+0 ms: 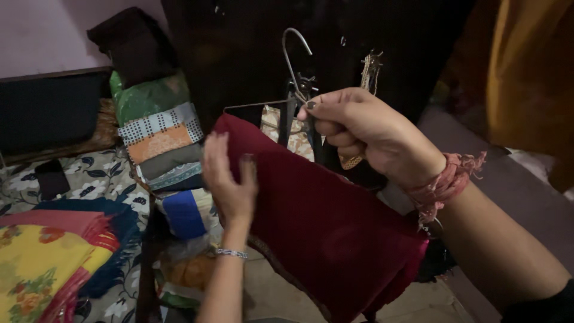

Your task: The person picks up a maroon garment from a bed, places it on a metal hanger, and hangs it inside a wardrobe. The person then picks up a yellow floral garment, places it on a hanger, and prepares to hang it.

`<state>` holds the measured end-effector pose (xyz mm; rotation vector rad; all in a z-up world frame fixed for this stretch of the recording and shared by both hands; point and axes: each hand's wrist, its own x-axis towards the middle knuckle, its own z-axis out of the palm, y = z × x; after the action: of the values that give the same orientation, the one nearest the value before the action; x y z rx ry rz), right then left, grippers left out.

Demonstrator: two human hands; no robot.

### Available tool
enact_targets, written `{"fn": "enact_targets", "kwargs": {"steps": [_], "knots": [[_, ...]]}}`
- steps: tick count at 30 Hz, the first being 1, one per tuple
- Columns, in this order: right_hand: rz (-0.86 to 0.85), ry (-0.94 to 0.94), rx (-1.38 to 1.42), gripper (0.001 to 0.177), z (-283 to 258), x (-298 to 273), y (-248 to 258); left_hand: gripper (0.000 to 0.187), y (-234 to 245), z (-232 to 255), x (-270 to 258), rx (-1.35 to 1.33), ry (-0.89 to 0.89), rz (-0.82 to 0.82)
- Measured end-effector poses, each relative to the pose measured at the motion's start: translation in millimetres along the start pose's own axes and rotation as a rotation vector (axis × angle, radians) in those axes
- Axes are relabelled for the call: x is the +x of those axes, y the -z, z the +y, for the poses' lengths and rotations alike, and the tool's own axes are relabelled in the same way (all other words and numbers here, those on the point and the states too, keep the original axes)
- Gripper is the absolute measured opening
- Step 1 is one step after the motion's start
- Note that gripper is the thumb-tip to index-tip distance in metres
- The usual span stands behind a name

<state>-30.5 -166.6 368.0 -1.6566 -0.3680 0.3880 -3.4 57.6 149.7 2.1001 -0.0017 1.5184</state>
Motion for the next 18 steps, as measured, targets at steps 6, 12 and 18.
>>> {"fn": "enact_targets", "kwargs": {"steps": [6,12,18], "knots": [[-0.004,0.014,0.004,0.023,-4,4,-11,0.023,30,123,15,-0.495,-0.318,-0.264],[0.052,0.038,-0.038,0.022,-10,6,-14,0.041,48,188,-32,-0.646,-0.52,-0.376],[0.12,0.047,-0.061,0.024,-12,-3,-14,0.06,59,174,-22,-0.532,-0.706,-0.328]]}}
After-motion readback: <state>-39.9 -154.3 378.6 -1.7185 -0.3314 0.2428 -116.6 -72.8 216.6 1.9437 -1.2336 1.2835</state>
